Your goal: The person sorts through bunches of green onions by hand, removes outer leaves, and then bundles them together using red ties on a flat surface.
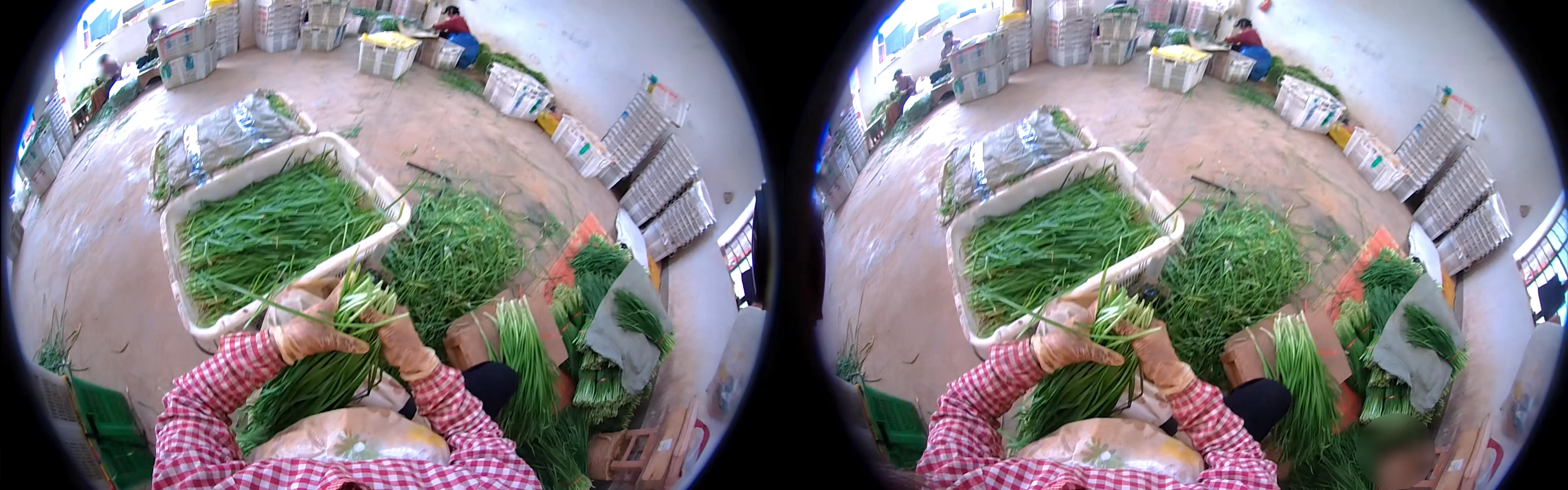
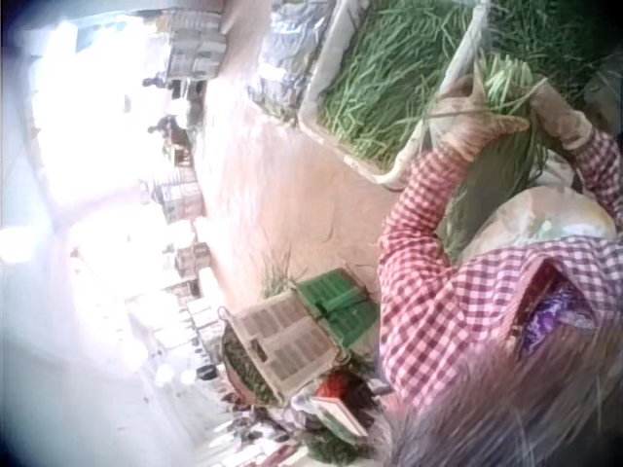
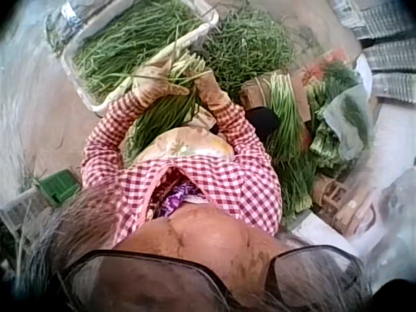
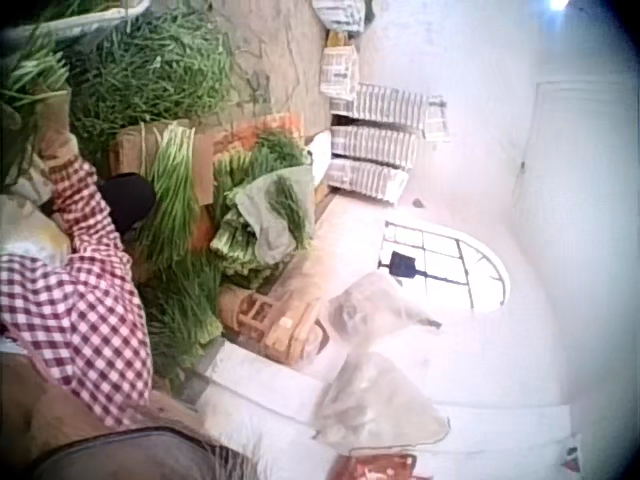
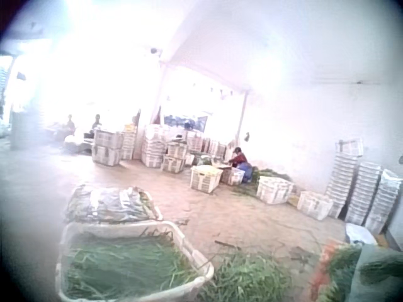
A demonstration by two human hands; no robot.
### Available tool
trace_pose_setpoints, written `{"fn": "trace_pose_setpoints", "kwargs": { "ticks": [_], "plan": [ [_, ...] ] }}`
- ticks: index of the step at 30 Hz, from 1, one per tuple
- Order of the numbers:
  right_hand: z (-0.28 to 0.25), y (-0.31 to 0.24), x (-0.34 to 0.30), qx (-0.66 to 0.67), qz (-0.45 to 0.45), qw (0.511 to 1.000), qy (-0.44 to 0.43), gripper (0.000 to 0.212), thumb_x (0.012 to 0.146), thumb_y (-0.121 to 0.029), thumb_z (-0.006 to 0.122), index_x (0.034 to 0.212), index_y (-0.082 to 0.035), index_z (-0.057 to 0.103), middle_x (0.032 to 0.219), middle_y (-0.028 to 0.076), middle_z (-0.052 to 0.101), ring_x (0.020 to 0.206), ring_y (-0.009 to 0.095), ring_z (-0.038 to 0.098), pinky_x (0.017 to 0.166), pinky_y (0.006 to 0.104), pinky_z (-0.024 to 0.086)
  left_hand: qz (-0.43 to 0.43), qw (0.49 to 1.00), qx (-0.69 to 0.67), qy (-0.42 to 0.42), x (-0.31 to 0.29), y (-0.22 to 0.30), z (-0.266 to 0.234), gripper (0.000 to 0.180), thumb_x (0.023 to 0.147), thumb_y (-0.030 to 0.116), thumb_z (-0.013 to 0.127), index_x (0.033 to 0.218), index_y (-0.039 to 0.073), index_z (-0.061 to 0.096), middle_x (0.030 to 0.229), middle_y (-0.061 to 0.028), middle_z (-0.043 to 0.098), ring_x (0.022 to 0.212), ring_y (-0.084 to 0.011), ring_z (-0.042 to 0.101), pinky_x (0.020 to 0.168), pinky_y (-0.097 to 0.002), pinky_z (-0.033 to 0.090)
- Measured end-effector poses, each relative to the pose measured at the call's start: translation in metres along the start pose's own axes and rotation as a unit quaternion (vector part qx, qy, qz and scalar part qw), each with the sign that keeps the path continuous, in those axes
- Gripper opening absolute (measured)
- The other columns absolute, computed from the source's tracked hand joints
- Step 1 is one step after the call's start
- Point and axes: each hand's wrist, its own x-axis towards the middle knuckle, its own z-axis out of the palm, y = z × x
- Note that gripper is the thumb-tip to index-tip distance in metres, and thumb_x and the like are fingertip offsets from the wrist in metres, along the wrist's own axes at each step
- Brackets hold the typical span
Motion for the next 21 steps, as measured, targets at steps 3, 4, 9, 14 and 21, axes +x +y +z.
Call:
{"fn": "trace_pose_setpoints", "kwargs": {
  "ticks": [3,4,9,14,21],
  "plan": [
    [-0.015,0.034,-0.002,0.209,0.104,0.972,0.023,0.03,0.088,-0.012,0.066,0.116,-0.002,0.059,0.107,0.003,0.063,0.093,0.012,0.06,0.079,0.0263,0.051,-0.072,0.994,-0.076,0.015,0.002,-0.002,0.001,0.075,0.072,0.015,0.081,0.136,0.007,0.043,0.121,-0.0041,0.056,0.109,-0.0144,0.051,0.094,-0.0285,0.042],
    [-0.018,0.038,-0.004,0.236,0.12,0.964,0.026,0.032,0.087,-0.011,0.066,0.117,-0.002,0.057,0.11,0.006,0.063,0.096,0.015,0.061,0.082,0.0282,0.053,-0.145,0.987,-0.063,0.021,0.002,0.001,-0.003,0.066,0.073,0.013,0.08,0.132,0.006,0.049,0.116,-0.0034,0.06,0.104,-0.0136,0.055,0.092,-0.0283,0.044],
    [-0.012,0.023,-0.005,0.254,0.121,0.96,-0.007,0.037,0.088,-0.009,0.062,0.124,-0.001,0.055,0.117,0.007,0.061,0.102,0.016,0.06,0.086,0.0304,0.052,-0.086,0.973,-0.192,0.091,0.003,-0.033,-0.026,0.047,0.073,0.002,0.074,0.118,0.003,0.06,0.114,-0.0041,0.063,0.101,-0.0152,0.058,0.091,-0.0309,0.046],
    [-0.018,0.002,-0.01,0.224,0.108,0.968,0.02,0.036,0.086,-0.022,0.065,0.112,0.001,0.059,0.092,0.008,0.065,0.08,0.018,0.064,0.07,0.0315,0.056,-0.11,0.905,-0.411,-0.003,-0.007,0.01,-0.034,0.039,0.08,0.006,0.062,0.118,-0.001,0.058,0.115,-0.0141,0.062,0.1,-0.0216,0.063,0.088,-0.0347,0.052],
    [-0.01,0.014,-0.01,0.3,0.088,0.95,-0.004,0.027,0.086,-0.009,0.066,0.11,0.0,0.059,0.092,0.008,0.065,0.076,0.016,0.065,0.064,0.0286,0.058,-0.116,0.964,-0.239,0.003,-0.007,0.009,-0.025,0.058,0.079,0.007,0.072,0.131,0.0,0.048,0.111,-0.0059,0.063,0.099,-0.0131,0.059,0.085,-0.0276,0.05]
  ]
}}
